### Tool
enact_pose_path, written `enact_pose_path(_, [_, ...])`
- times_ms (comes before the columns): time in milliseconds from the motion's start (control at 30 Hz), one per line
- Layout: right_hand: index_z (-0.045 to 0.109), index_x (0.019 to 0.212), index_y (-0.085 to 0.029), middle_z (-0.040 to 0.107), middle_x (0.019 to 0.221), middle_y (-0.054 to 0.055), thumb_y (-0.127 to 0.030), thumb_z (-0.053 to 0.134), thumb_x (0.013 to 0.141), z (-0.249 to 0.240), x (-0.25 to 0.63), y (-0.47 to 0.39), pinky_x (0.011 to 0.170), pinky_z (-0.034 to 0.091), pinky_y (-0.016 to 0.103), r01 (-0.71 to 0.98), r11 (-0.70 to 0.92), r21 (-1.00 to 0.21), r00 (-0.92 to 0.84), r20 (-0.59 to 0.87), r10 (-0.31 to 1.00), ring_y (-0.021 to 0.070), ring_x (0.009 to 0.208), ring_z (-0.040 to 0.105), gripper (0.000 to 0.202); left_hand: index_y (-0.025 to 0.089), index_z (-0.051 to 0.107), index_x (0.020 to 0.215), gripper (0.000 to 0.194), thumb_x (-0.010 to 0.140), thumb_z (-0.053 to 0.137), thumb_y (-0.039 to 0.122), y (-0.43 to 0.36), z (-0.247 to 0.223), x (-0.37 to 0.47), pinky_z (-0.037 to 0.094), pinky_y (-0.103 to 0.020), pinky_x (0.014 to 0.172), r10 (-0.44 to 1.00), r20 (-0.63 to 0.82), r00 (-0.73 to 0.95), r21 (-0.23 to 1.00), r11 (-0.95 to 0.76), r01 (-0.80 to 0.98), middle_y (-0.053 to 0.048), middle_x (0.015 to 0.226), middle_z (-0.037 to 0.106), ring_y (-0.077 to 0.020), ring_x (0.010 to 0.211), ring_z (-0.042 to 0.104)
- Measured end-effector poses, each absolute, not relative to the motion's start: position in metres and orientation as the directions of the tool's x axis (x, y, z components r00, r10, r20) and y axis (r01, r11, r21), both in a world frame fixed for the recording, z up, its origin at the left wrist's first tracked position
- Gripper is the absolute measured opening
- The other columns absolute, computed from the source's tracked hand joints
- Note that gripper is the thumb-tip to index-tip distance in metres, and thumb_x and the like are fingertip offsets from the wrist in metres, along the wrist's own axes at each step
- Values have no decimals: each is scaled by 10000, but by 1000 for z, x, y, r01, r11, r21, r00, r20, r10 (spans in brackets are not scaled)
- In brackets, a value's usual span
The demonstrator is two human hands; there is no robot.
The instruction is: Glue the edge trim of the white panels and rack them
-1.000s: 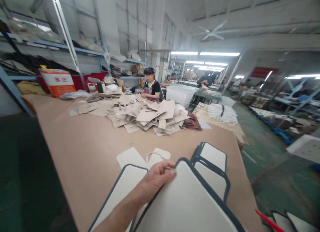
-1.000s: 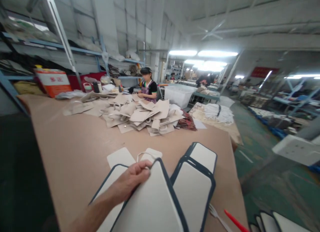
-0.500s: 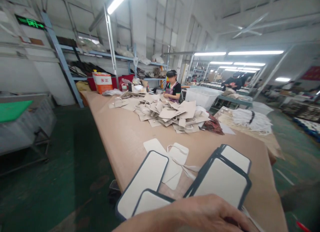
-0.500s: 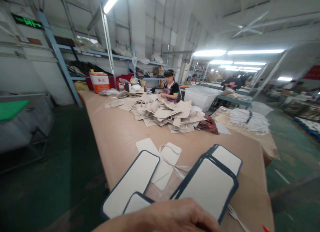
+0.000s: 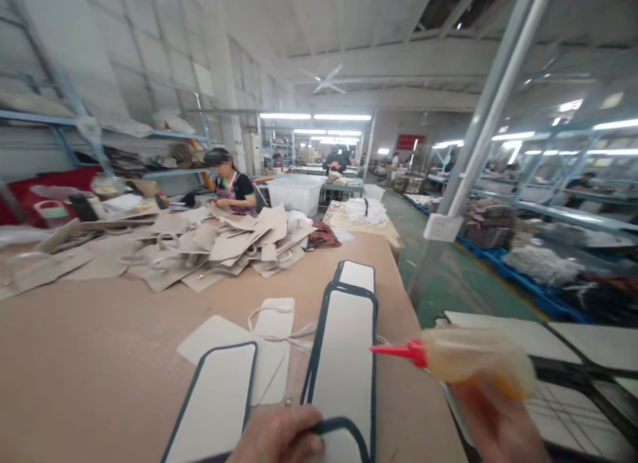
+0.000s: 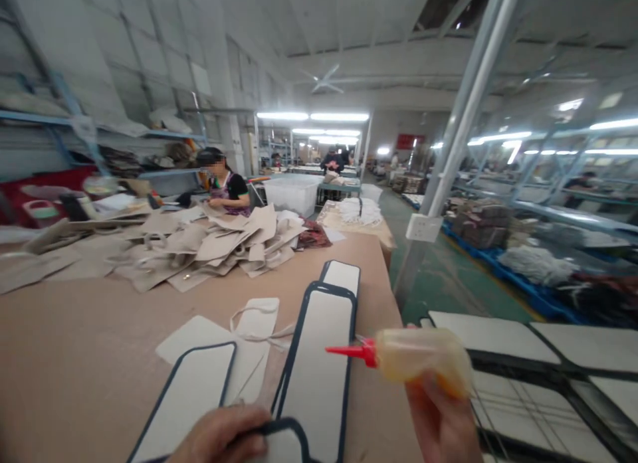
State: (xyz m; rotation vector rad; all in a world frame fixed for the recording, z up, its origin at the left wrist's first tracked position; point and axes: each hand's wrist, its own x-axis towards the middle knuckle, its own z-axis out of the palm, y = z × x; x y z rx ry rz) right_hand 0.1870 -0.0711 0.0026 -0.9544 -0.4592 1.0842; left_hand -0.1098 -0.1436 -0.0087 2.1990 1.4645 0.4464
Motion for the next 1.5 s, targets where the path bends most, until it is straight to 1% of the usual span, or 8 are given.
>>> enact_pose_path(67, [699, 1031, -242, 709, 1086, 32, -297, 927, 396, 11, 184, -66, 1116, 314, 442, -539, 150, -829, 428, -116, 896, 307, 1225, 536, 677, 219, 598, 775, 178, 900, 472, 231, -124, 20, -116, 369, -186, 619, 918, 24, 397, 550, -344, 761, 3, 748, 663, -142, 710, 611])
enact_pose_path(233, [690, 1084, -330, 715, 1103, 14, -339, 861, 612, 29, 186, -69, 933, 493, 304, -437, 330, -837, 426, 131, 895, 209, 1043, 655, 502, 194, 464, 661, 275, 923, 477, 275, -66, 61, -125, 282, -209, 585, 763, 8, 646, 622, -509, 594, 39, 641, 458, -109, 624, 446])
enact_pose_path(400, [720, 1035, -284, 728, 1037, 75, -237, 893, 547, 37, 189, -71, 889, 531, 360, -257, 333, -907, 398, 215, 892, 267, 983, 680, 520, 191, 353, 606, 354, 900, 529, 279, -14, 50, -122, 242, -226, 552, 570, -22, 822, 747, -537, 392, 55, 587, 340, -91, 563, 348])
enact_pose_path(733, [665, 1125, -346, 665, 1199, 66, -407, 894, 496, 59, 195, -85, 863, 531, 445, -234, 190, -953, 374, 92, 923, 329, 1083, 629, 672, 150, 676, 746, 244, 864, 616, 355, 21, 55, -105, 307, -205, 534, 278, -91, 956, 838, -497, 224, 37, 599, 485, -91, 552, 435])
enact_pose_path(900, [687, 1068, -324, 711, 1050, 33, -335, 893, 536, 61, 183, -86, 805, 554, 365, -332, 217, -918, 319, 108, 942, 269, 946, 681, 571, 109, 729, 802, 405, 854, 603, 491, 11, 67, -103, 315, -212, 508, 236, -107, 966, 883, -424, 202, 9, 621, 523, -104, 563, 443])
enact_pose_path(1033, [705, 1026, -319, 720, 1003, 33, -421, 896, 542, 72, 167, -97, 789, 554, 345, -376, 227, -899, 315, 106, 943, 273, 935, 686, 530, 92, 734, 805, 517, 838, 582, 585, -2, 81, -100, 283, -221, 486, 231, -114, 966, 891, -406, 203, 18, 591, 475, -96, 540, 388])
enact_pose_path(1267, [672, 1072, -368, 713, 1059, -3, -347, 880, 550, 66, 181, -106, 825, 536, 325, -398, 190, -898, 305, 66, 950, 230, 948, 680, 562, 85, 752, 815, 515, 820, 614, 580, -20, 89, -95, 287, -209, 480, 285, -133, 949, 894, -379, 239, 15, 587, 499, -95, 546, 404])
enact_pose_path(1500, [719, 913, -323, 732, 895, 18, -306, 928, 247, 74, 184, -103, 682, 570, 367, -387, 211, -898, 460, 10, 888, 275, 780, 692, 698, 81, 753, 832, 469, 840, 614, 528, -23, 90, -90, 290, -206, 480, 315, -100, 944, 888, -400, 227, 11, 597, 511, -92, 543, 406])
